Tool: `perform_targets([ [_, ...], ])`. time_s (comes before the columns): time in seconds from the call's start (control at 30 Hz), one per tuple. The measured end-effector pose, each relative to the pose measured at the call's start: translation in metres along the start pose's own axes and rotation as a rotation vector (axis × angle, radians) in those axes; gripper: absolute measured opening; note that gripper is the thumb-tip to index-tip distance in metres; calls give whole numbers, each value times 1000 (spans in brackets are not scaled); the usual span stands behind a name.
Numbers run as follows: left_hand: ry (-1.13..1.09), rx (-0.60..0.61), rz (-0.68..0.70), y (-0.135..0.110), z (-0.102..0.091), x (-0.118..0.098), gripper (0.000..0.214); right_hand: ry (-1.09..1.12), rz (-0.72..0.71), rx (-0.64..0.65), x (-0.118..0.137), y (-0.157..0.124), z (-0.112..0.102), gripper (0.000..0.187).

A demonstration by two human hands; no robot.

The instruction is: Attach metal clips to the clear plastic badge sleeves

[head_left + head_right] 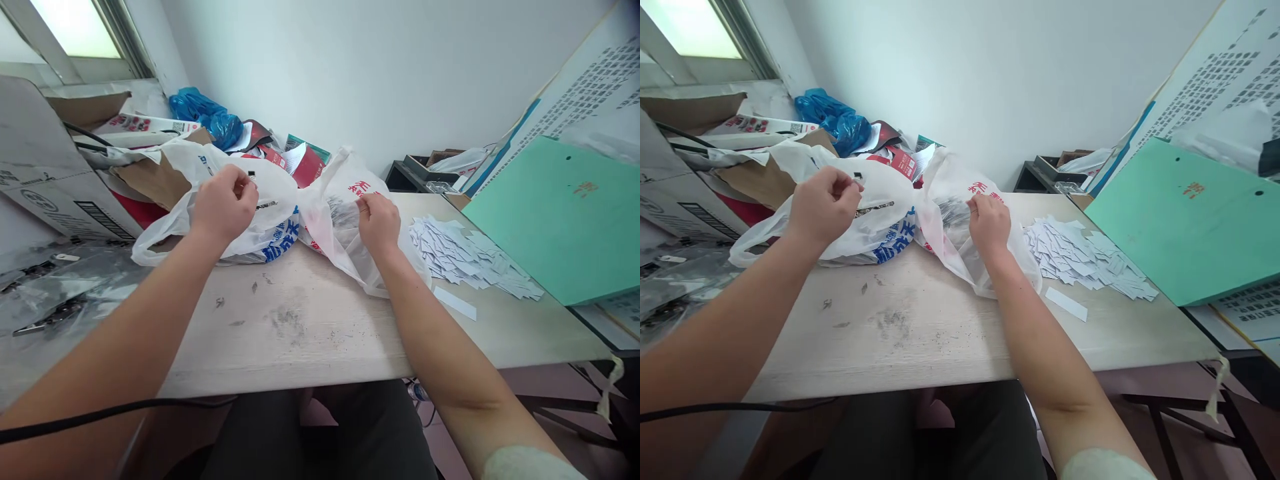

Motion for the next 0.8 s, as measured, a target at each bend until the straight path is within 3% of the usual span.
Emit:
perform_targets([
  [0.1, -534, 53, -13, -17, 24, -15, 11, 289, -62, -236, 13, -4, -24, 37],
  [0.17, -802, 182, -84, -28, 50, -21, 12, 576, -75, -269, 25, -11, -34, 43],
  [0.23, -939, 291, -164, -38, 73, -23, 18, 805, -74, -153, 42, -20, -35, 47],
  [0.3, -1015, 359, -237, -46, 91, -18, 26, 932, -67, 93, 60, -32, -27, 53],
  [0.4, -1111, 441, -317, -56, 107, -9, 34, 891, -89, 448, 83, -50, -8, 54],
  [0.47, -1176, 514, -367, -61, 111, -6, 35, 774, -129, 531, 90, -56, 2, 47],
  [0.63, -1279, 680, -432, -68, 112, -9, 39, 546, -134, 426, 87, -52, 10, 24],
  [0.8, -1164, 651, -293, -69, 113, -12, 55, 557, -17, 332, 77, -49, 6, 47],
])
Point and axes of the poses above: each hand's wrist, its own y-axis towards the middle knuckle, its own z-axis out of the palm, x = y × z, the point moved 5 cm from there along y, towards the middle knuckle, and after that the axes turned 8 degrees about x, right-handed, at the moved point
